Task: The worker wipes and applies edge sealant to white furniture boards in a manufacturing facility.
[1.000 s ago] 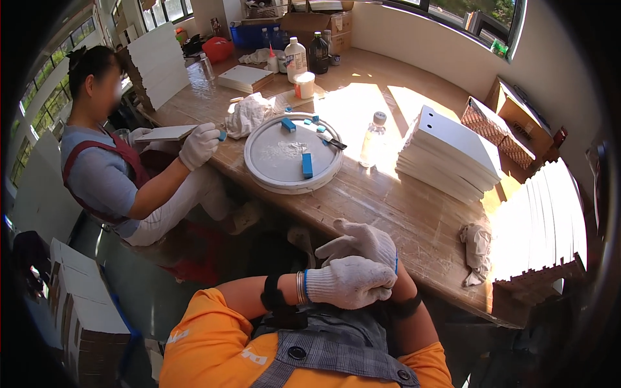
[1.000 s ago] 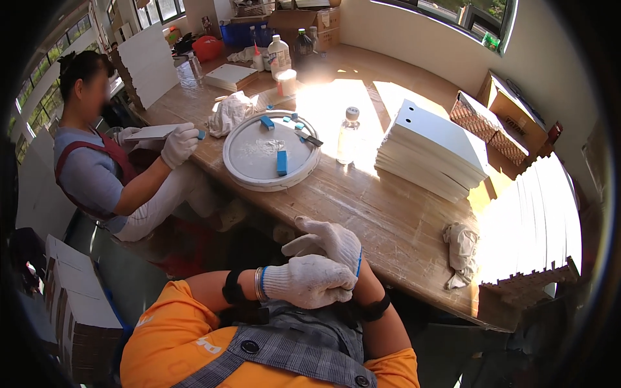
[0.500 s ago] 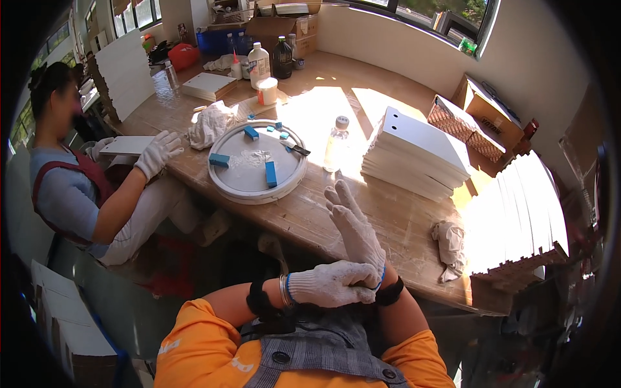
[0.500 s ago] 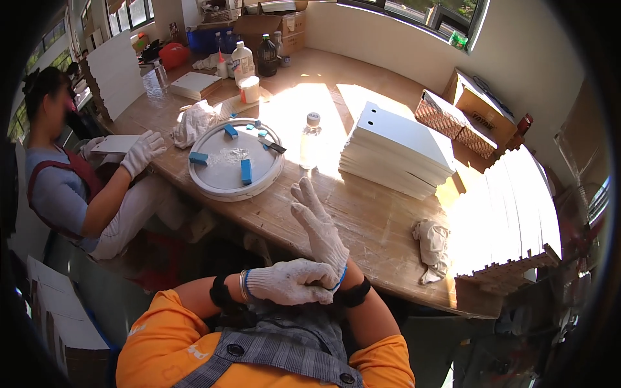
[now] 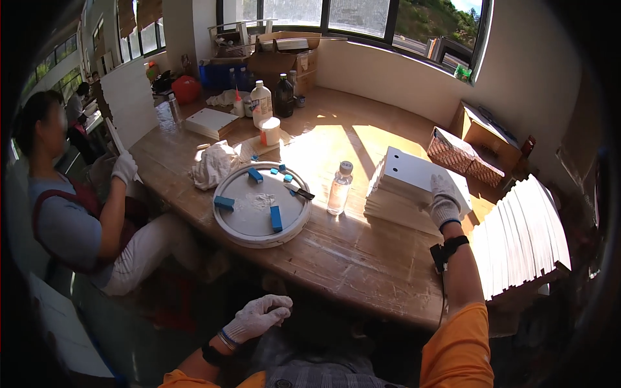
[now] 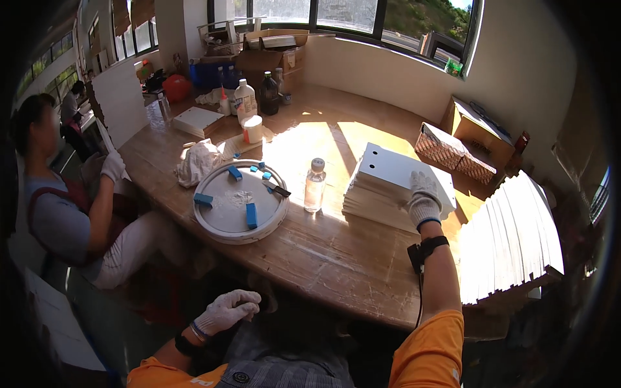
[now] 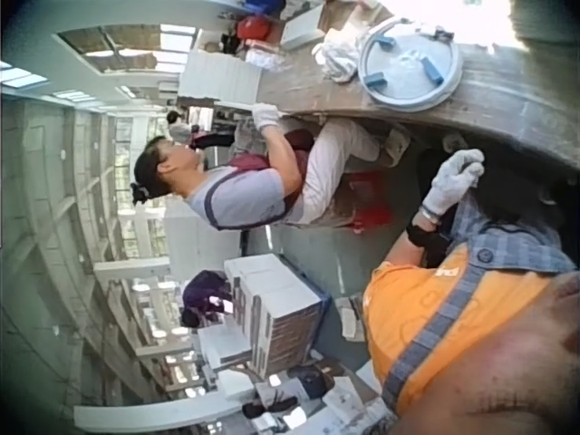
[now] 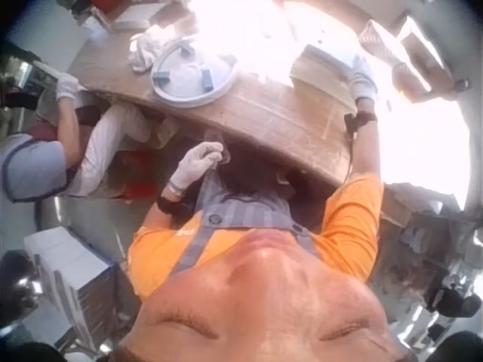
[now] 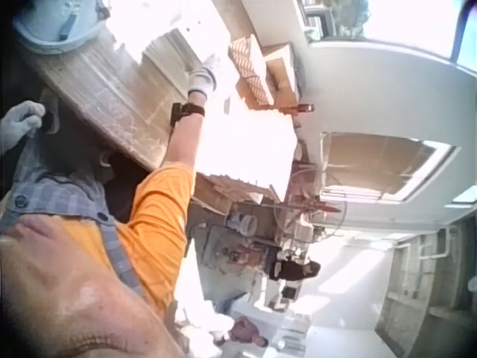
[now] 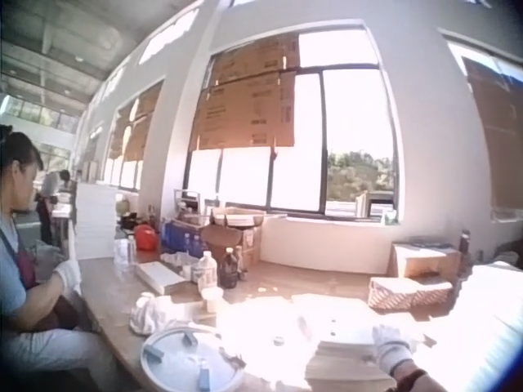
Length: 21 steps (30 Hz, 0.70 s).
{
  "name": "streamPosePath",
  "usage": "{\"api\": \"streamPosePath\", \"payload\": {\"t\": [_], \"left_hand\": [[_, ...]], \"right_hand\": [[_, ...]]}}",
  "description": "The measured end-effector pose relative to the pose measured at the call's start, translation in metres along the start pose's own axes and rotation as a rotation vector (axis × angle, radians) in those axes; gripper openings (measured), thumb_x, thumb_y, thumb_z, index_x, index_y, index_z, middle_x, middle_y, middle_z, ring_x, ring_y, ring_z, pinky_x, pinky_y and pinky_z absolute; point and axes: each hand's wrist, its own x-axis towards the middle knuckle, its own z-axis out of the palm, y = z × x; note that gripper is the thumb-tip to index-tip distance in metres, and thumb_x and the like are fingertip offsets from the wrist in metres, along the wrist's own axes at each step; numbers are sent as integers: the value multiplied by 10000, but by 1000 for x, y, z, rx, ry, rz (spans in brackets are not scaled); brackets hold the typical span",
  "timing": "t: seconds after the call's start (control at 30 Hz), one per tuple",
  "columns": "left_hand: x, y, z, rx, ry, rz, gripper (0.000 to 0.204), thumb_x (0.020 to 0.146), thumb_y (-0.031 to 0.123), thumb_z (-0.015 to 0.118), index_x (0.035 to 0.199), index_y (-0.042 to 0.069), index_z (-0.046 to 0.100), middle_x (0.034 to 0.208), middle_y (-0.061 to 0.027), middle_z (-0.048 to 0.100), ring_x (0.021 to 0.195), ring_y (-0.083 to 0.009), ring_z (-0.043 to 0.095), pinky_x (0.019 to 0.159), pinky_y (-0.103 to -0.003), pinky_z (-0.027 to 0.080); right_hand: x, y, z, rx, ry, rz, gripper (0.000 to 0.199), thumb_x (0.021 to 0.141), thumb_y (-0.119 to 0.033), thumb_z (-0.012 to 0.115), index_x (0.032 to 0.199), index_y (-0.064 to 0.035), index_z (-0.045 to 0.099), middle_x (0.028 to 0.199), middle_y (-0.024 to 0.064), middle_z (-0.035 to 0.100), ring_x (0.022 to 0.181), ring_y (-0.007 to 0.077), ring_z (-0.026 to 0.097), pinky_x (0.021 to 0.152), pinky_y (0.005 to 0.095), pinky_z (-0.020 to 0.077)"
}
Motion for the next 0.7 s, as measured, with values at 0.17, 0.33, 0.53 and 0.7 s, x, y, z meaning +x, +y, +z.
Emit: {"api": "streamPosePath", "payload": {"t": [0.17, 0.33, 0.53, 0.7], "left_hand": [[1, 1, -6, -94, 1, -39, 222, 933, 80, 566, 1130, -23, 579, 921, -66, 651, 773, -105, 617, 732, -258, 538], [10, 13, 1, -206, -64, 3, 272, 960, 155, 556, 1188, 6, 560, 936, -46, 636, 794, -97, 609, 750, -253, 538], [54, 36, 47, -878, -278, 29, 722, 914, 571, 487, 1372, 25, 373, 1172, -131, 588, 1011, -232, 623, 868, -374, 526], [51, 22, 64, -1024, -120, -232, 527, 990, 404, 430, 1333, 6, 398, 1259, -162, 543, 1145, -315, 563, 981, -462, 469]], "right_hand": [[-18, 26, 35, -74, 306, -32, 501, 883, -146, 495, 1372, -56, 429, 1403, 172, 448, 1298, 319, 422, 1106, 404, 315], [-110, -3, -21, 211, 688, -222, 485, 797, 6, 580, 1273, -75, 534, 1243, 173, 577, 1167, 359, 531, 1008, 441, 414], [-214, -66, -33, 215, 629, -608, 479, 776, -46, 610, 1247, -44, 520, 1215, 157, 590, 1144, 346, 565, 1010, 491, 435], [-234, -92, -16, 323, 53, -839, 573, 798, -425, 648, 1272, -128, 523, 1339, 106, 513, 1241, 346, 481, 1091, 540, 315]]}}
